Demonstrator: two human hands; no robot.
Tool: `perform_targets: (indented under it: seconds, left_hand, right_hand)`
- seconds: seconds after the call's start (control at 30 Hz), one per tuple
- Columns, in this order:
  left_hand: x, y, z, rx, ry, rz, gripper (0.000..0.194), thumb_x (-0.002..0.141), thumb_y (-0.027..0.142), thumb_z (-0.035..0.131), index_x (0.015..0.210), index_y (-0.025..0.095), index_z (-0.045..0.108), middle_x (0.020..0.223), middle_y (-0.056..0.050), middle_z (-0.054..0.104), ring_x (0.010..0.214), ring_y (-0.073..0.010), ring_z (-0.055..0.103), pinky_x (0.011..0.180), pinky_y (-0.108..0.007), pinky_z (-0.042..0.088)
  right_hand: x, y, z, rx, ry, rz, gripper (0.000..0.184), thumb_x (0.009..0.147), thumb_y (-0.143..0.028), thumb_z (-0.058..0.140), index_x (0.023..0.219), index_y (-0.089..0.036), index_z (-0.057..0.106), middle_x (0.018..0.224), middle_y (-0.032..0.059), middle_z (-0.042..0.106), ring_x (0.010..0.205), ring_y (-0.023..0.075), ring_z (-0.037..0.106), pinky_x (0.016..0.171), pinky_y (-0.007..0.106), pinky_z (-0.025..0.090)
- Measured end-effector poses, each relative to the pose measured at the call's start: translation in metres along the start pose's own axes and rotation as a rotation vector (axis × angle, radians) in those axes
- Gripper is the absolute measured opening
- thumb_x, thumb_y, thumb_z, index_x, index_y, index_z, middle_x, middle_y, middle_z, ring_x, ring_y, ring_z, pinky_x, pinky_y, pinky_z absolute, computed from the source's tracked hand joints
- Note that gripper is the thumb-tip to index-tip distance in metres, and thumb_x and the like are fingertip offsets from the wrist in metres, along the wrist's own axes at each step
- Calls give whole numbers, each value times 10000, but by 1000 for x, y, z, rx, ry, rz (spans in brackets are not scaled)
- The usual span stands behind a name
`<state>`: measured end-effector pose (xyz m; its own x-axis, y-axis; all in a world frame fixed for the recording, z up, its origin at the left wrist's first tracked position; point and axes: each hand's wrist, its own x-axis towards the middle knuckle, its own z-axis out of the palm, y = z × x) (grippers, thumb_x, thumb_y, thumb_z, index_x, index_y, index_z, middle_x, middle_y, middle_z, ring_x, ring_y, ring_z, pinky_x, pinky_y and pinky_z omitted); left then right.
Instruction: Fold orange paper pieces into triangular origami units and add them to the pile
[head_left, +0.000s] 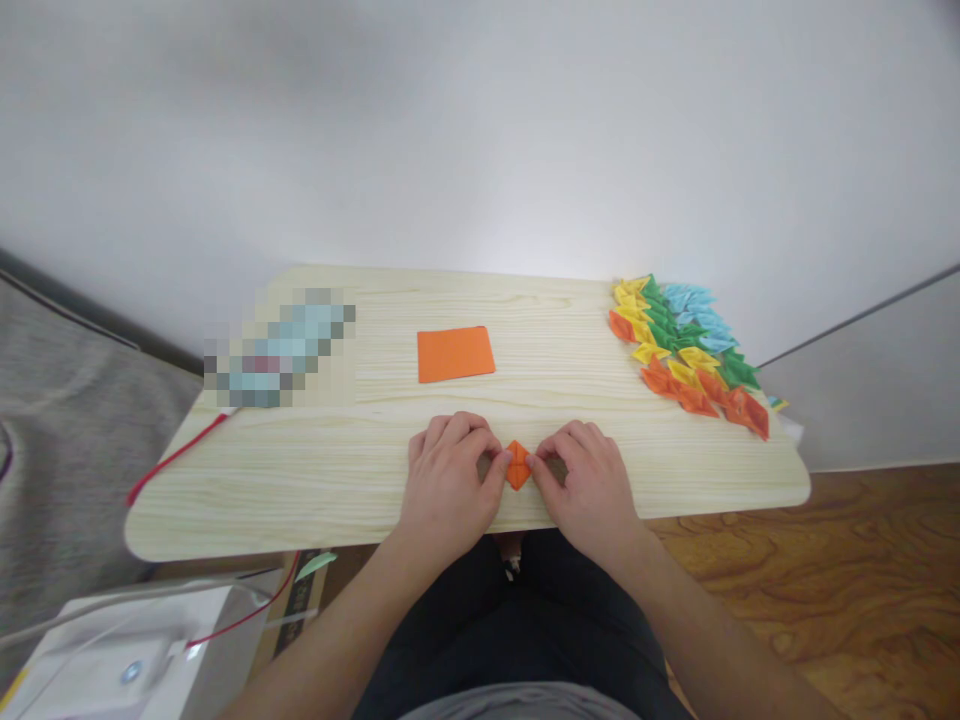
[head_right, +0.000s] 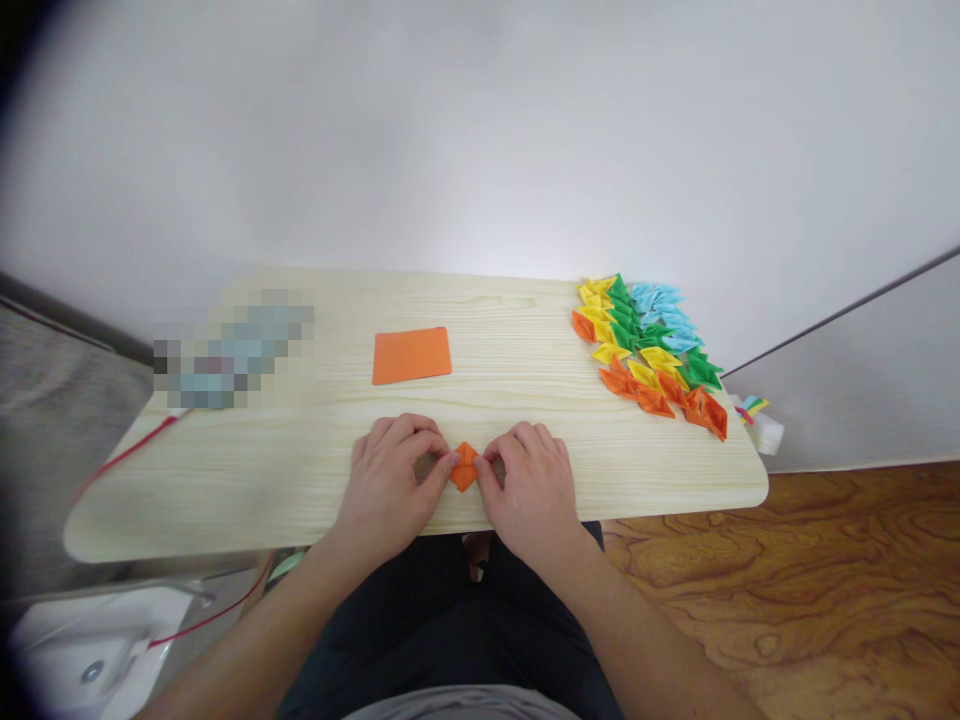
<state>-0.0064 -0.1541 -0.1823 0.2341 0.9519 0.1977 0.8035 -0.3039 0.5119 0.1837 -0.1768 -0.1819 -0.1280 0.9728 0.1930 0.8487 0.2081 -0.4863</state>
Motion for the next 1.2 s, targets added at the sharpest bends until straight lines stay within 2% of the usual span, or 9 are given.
perform_targets:
  seconds: [0.4,0.47,0.53,0.6,0.7,0.93,1.2]
  left_hand:
    - [-4,-2,-6,1,-44,-25,52,911,269,710,881,252,671,1122,-22,686,1099,-269,568,945,-464,399]
    - [-4,-3,-8,-5,-54,-3,19,921,254,697,932,268,691,1126,-17,691,1092,-268,568,939,-464,398]
    - [-4,-4,-9,-17,-66,30,98,940,239,672,987,307,725,1130,-5,699,1091,-264,569,931,-461,398]
    - [-5,-6,-10,-22,-69,61,172,955,233,657,1012,359,760,1135,7,703,1096,-260,571,928,-459,395]
    - [-5,-10,-10,-5,-61,87,206,957,249,665,1008,403,791,1147,11,704,1113,-264,572,941,-467,389]
    - [-7,-12,-12,25,-49,104,205,950,269,672,1014,409,808,1176,-5,687,1146,-270,574,967,-482,389]
    - [-3,-12,-14,1,-68,126,194,922,233,688,972,376,810,1116,-3,710,1105,-259,584,954,-478,388]
  right_hand:
    - [5,-6,-7,-52,-50,51,151,964,-327,702,845,-239,677,928,32,673,986,253,586,840,391,391]
    - [6,-6,-7,-36,-49,52,89,952,-320,720,900,-250,700,931,27,676,978,249,588,835,387,392]
    - [5,-6,-6,-11,-40,41,42,952,-291,723,992,-280,729,938,21,678,976,246,590,838,386,393]
    - [4,-5,-5,13,-37,16,120,963,-258,709,1049,-326,756,941,18,676,974,242,591,842,388,391]
    - [2,-2,-3,35,-31,-8,145,967,-254,710,1030,-357,791,934,19,666,963,240,588,846,398,388]
    - [1,5,-1,86,-29,-17,252,953,-178,701,1067,-374,812,923,20,648,956,231,588,844,392,403]
    - [3,-4,1,45,9,40,55,930,-321,754,932,-334,808,868,15,663,949,243,585,848,393,372]
